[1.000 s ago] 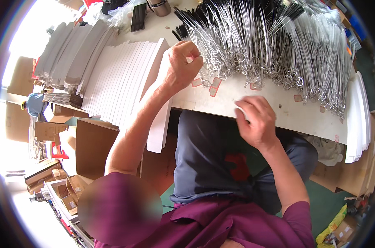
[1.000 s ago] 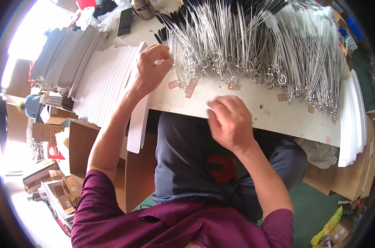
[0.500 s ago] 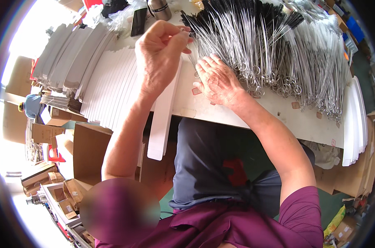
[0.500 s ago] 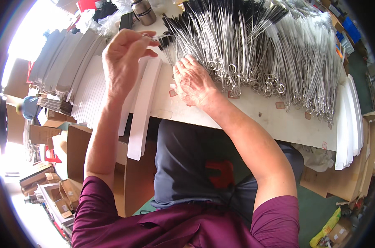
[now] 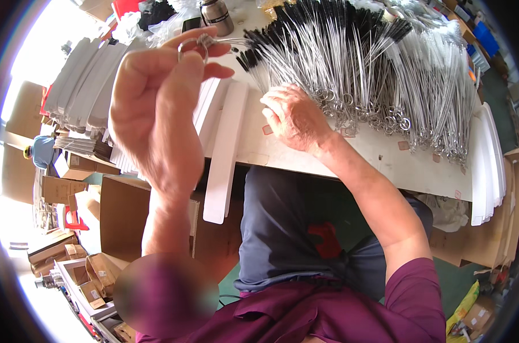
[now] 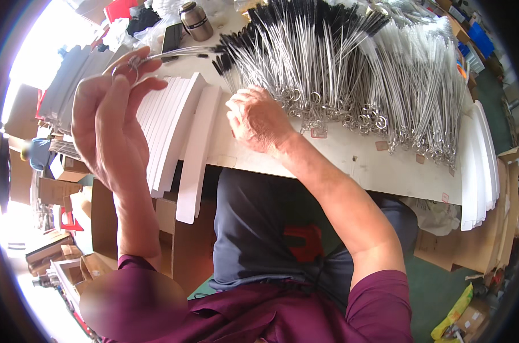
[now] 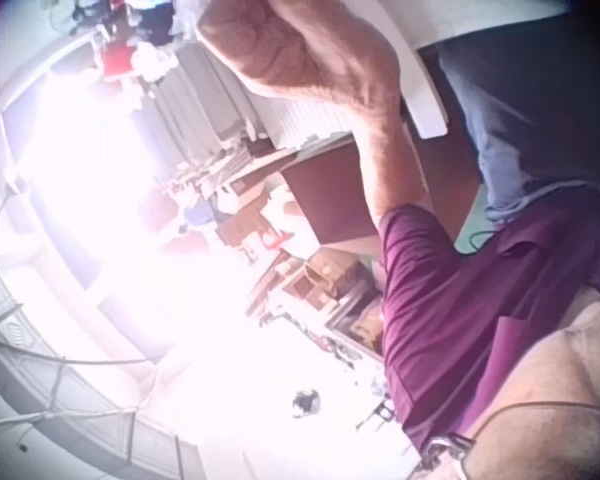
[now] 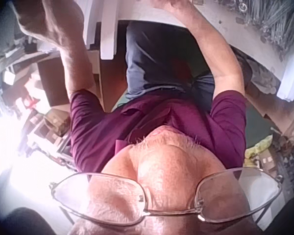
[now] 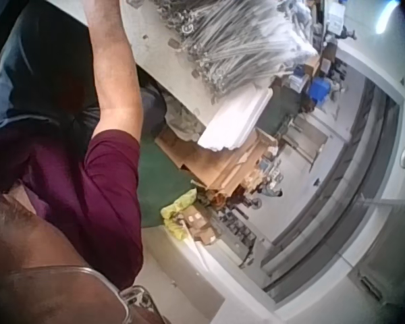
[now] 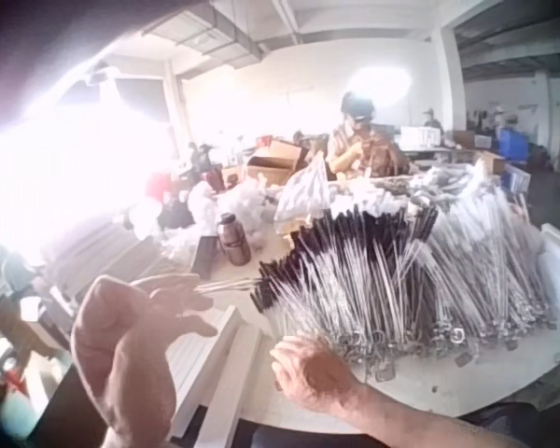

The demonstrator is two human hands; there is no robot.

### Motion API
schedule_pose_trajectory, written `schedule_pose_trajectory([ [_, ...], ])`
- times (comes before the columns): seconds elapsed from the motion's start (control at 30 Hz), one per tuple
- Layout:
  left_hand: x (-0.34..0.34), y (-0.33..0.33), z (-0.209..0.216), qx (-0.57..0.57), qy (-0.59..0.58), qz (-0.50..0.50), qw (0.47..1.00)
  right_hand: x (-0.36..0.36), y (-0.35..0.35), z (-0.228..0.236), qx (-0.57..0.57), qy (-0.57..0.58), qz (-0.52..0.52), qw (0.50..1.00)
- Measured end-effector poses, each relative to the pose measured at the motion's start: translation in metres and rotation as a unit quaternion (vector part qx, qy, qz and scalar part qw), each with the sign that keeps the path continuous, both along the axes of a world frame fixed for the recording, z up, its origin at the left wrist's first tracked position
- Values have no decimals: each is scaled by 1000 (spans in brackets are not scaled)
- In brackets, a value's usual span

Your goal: The recorder is folding small white cardboard boxes and packing bundles of cleaning brushes into them.

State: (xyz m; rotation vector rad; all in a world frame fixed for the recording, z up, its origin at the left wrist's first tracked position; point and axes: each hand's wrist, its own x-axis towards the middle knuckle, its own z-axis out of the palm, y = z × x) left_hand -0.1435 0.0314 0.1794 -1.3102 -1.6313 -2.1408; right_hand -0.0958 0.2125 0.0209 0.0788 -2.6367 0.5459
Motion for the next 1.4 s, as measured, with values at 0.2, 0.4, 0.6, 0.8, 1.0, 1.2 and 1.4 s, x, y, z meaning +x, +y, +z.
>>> schedule_pose_trajectory([
  [0.2,49,-2,-35,-45,206,-40,977,50,-25,52,-792,-78,158,585],
  [0.4,88,14,-71,-83,350,-111,927,115,-15,70,-841,-1,161,516],
  [0.6,116,27,-103,-90,357,-92,925,162,-7,65,-828,150,71,536],
  [0.8,147,44,-137,-191,119,-164,960,186,9,45,-829,200,-82,516],
  [1.0,177,47,-159,-321,-167,-265,894,207,23,18,-827,233,-108,500],
  [1.2,185,58,-177,-346,-316,-320,824,225,34,11,-820,272,-136,485],
  [1.4,188,70,-191,-367,-408,-385,742,238,40,11,-798,302,-165,495],
])
